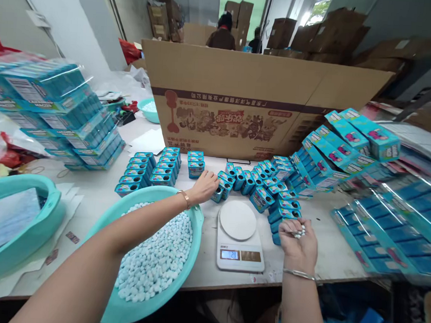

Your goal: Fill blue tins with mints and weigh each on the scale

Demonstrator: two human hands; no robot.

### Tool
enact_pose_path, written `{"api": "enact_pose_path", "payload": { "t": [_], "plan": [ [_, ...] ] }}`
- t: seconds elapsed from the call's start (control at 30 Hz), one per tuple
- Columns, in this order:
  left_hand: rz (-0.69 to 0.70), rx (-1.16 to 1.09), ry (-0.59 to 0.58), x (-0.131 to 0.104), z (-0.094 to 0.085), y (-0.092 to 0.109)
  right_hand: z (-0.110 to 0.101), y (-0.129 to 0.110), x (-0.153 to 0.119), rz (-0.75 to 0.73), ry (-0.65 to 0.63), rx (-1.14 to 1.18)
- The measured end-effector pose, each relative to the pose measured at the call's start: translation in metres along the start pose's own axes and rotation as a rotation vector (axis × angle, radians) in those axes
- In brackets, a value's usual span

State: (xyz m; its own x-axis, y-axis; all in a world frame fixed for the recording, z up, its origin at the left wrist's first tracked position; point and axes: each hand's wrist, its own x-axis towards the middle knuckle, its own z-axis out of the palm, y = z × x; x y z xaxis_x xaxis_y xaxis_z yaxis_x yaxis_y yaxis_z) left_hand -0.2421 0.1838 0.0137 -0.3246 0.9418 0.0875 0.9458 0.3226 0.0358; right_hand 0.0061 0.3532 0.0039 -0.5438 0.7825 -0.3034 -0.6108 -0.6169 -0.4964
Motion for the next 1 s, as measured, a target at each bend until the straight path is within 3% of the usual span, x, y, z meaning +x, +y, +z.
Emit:
{"api": "enact_pose_path", "payload": {
  "t": [0.17,0.33,0.43,0.5,0.63,0.8,0.9,1.0],
  "plan": [
    [-0.103,-0.058,0.0,0.009,0.0,-0.021,-0.014,-0.007,0.003,-0.009,0.004,-0.005],
    [-0.401,-0.133,-0.092,0.035,-0.017,-0.084,-0.015,-0.007,0.005,-0.018,0.016,-0.002],
    [-0.42,-0.083,-0.157,0.049,-0.017,-0.113,-0.011,-0.005,0.005,-0.014,0.034,0.017],
    [-0.434,-0.071,-0.214,0.054,-0.013,-0.122,-0.011,-0.006,0.004,-0.01,0.027,0.029],
    [-0.441,-0.056,-0.221,0.049,-0.005,-0.12,-0.016,-0.011,0.001,-0.026,-0.001,0.056],
    [-0.409,-0.039,-0.202,0.02,-0.009,-0.11,-0.022,-0.013,-0.007,-0.027,-0.004,0.08],
    [-0.401,-0.029,-0.173,0.003,-0.029,-0.108,-0.021,-0.016,-0.014,-0.026,-0.029,0.09],
    [-0.335,-0.022,-0.102,-0.005,-0.067,-0.099,-0.019,-0.022,-0.022,-0.029,-0.022,0.13]
  ]
}}
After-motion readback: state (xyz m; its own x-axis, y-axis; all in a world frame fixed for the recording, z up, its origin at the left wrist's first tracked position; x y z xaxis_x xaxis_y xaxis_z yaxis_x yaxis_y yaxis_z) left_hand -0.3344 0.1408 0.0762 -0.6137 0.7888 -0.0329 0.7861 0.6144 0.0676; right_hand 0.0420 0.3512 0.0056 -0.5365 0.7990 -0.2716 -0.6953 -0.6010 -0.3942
